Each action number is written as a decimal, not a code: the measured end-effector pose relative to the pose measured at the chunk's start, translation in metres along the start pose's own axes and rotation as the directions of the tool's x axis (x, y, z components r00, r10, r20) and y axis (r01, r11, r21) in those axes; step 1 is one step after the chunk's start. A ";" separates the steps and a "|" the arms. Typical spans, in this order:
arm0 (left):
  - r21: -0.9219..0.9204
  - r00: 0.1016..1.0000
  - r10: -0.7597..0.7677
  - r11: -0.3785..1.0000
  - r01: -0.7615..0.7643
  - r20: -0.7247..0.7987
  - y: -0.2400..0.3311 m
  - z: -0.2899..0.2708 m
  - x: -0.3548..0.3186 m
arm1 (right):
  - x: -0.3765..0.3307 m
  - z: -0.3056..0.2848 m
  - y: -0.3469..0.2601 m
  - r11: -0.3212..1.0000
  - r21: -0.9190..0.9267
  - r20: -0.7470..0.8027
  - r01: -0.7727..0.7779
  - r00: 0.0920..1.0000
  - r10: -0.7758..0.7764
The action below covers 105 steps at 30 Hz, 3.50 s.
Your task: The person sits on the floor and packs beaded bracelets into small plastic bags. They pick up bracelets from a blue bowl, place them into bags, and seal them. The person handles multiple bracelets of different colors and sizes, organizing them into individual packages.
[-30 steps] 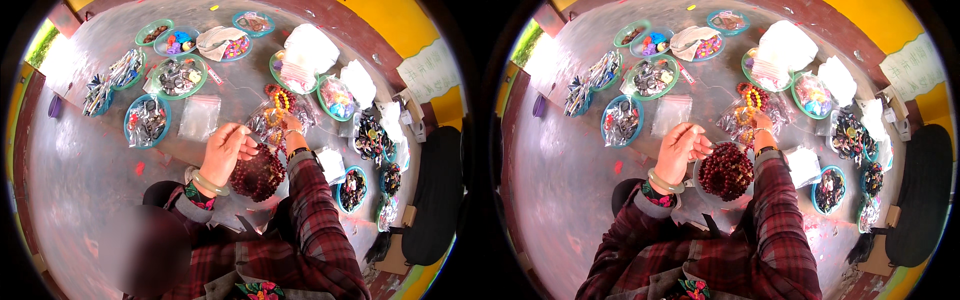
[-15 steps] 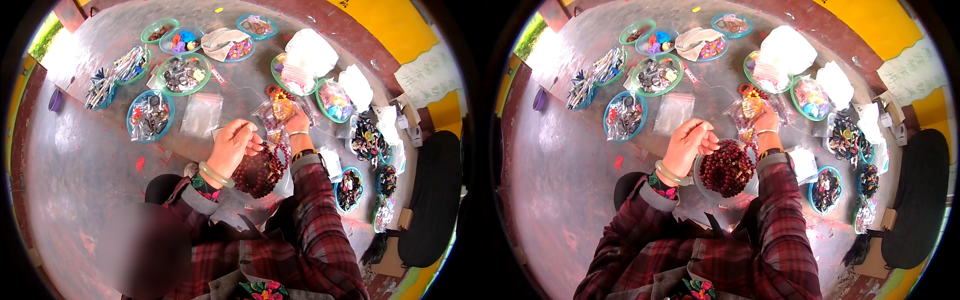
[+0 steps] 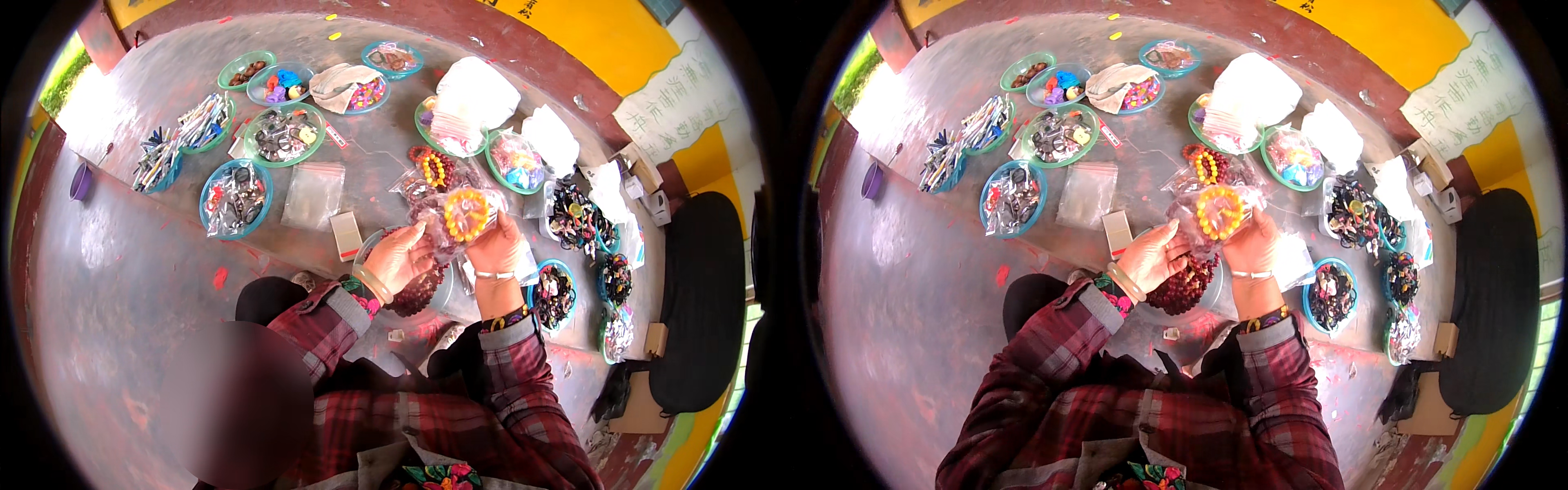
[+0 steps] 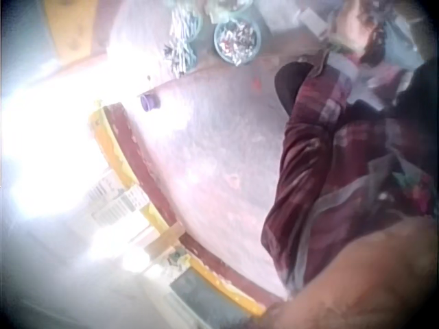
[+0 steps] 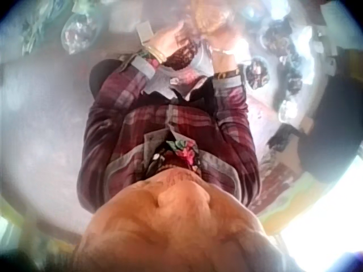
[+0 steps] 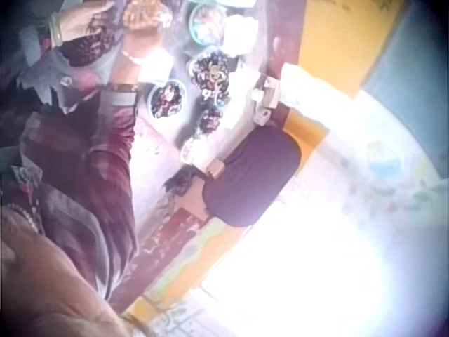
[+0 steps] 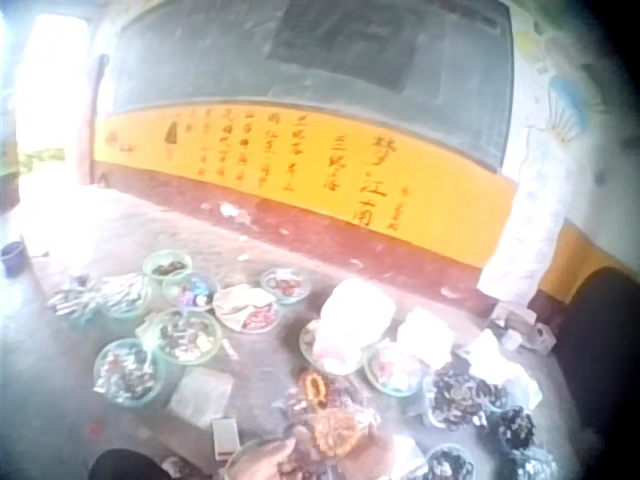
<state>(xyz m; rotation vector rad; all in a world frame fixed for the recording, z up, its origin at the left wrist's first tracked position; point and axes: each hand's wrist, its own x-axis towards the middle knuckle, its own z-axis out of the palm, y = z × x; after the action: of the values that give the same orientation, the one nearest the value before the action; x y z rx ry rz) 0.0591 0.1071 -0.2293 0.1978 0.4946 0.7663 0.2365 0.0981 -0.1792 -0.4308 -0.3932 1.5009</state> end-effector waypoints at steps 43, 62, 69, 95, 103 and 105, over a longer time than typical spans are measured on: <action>0.927 0.905 0.231 -0.203 -0.315 0.358 0.013 -0.019 -0.009 | -0.016 -0.033 0.030 0.139 -0.990 0.033 -0.011 0.950 0.309; 0.944 0.961 0.071 0.181 -0.275 0.266 0.046 0.000 -0.032 | -0.027 -0.014 0.005 0.673 -0.678 -0.024 -0.295 0.924 0.382; 0.970 0.991 0.003 0.205 -0.130 0.132 0.049 0.003 -0.034 | -0.022 -0.034 0.005 0.515 -0.767 -0.158 -0.382 0.892 0.424; 0.710 0.692 0.177 -0.283 -0.645 0.699 0.028 0.013 -0.024 | -0.031 0.019 -0.010 -0.385 -0.714 0.553 0.585 0.808 0.203; 0.910 0.982 0.037 0.372 -0.185 0.185 0.029 0.025 -0.026 | -0.035 -0.003 -0.020 0.159 -0.982 0.093 0.097 0.995 -0.035; 0.917 0.984 -0.009 0.363 -0.164 0.179 0.027 0.016 -0.019 | -0.034 0.002 -0.033 0.335 -0.942 -0.070 -0.037 0.994 -0.089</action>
<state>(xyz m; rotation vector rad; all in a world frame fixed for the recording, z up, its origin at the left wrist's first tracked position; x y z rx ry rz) 0.0392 0.1129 -0.1990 1.3920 0.7420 0.4582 0.2630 0.0634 -0.1601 -1.4446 -1.2139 1.0390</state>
